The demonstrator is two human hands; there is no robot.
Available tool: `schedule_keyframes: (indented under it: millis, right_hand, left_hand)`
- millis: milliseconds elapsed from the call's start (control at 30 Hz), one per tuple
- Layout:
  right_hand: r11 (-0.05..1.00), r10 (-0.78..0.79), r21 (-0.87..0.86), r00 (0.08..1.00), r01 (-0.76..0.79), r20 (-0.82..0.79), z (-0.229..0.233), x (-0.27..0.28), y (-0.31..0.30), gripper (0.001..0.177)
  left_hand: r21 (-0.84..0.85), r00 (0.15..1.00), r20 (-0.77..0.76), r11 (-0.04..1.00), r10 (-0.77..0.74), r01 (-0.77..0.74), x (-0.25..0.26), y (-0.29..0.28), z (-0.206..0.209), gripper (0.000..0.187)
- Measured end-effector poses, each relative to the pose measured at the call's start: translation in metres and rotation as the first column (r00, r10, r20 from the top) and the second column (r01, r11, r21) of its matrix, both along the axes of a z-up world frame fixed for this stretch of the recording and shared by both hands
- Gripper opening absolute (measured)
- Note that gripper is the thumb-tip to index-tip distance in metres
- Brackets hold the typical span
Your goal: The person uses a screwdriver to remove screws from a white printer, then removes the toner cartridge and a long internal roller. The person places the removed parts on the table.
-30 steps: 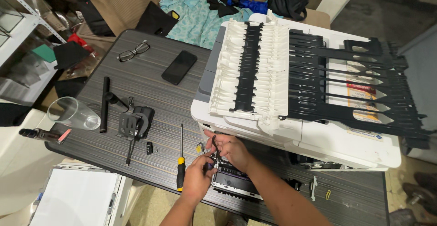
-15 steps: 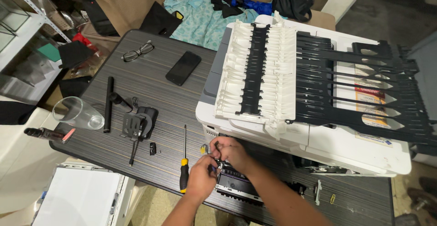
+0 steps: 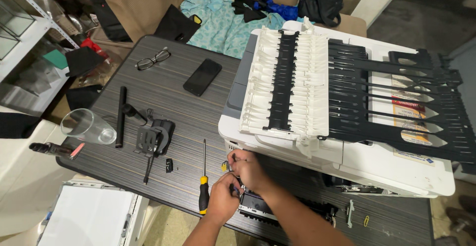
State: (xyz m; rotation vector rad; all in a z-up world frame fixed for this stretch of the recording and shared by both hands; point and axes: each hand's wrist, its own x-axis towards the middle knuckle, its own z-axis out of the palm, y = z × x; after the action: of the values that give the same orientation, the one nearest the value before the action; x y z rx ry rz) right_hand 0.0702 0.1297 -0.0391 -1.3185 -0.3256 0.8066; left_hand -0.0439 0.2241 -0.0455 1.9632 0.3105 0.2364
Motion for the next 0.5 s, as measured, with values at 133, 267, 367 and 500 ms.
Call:
schedule_keyframes:
  millis: [133, 267, 367, 500]
  right_hand:
    - [0.998, -0.046, -0.043, 0.999, 0.046, -0.004, 0.002, -0.003, 0.005, 0.013]
    - [0.998, 0.001, -0.055, 1.0, 0.0, 0.022, 0.002, -0.001, 0.002, 0.013]
    - [0.996, 0.061, -0.069, 0.996, -0.057, 0.071, 0.0, -0.004, -0.004, 0.013]
    - [0.991, 0.073, -0.119, 0.991, -0.059, 0.116, 0.005, -0.007, 0.003, 0.016]
  left_hand:
    - [-0.112, 0.996, -0.075, 0.992, 0.052, -0.06, -0.004, -0.004, -0.006, 0.02]
    - [-0.13, 0.983, -0.17, 0.987, 0.069, -0.091, -0.004, -0.004, -0.009, 0.02]
    - [-0.156, 0.988, -0.129, 0.982, 0.083, -0.103, -0.005, -0.005, -0.012, 0.02]
    - [-0.146, 0.988, -0.128, 0.984, 0.081, -0.1, -0.009, -0.004, -0.013, 0.02]
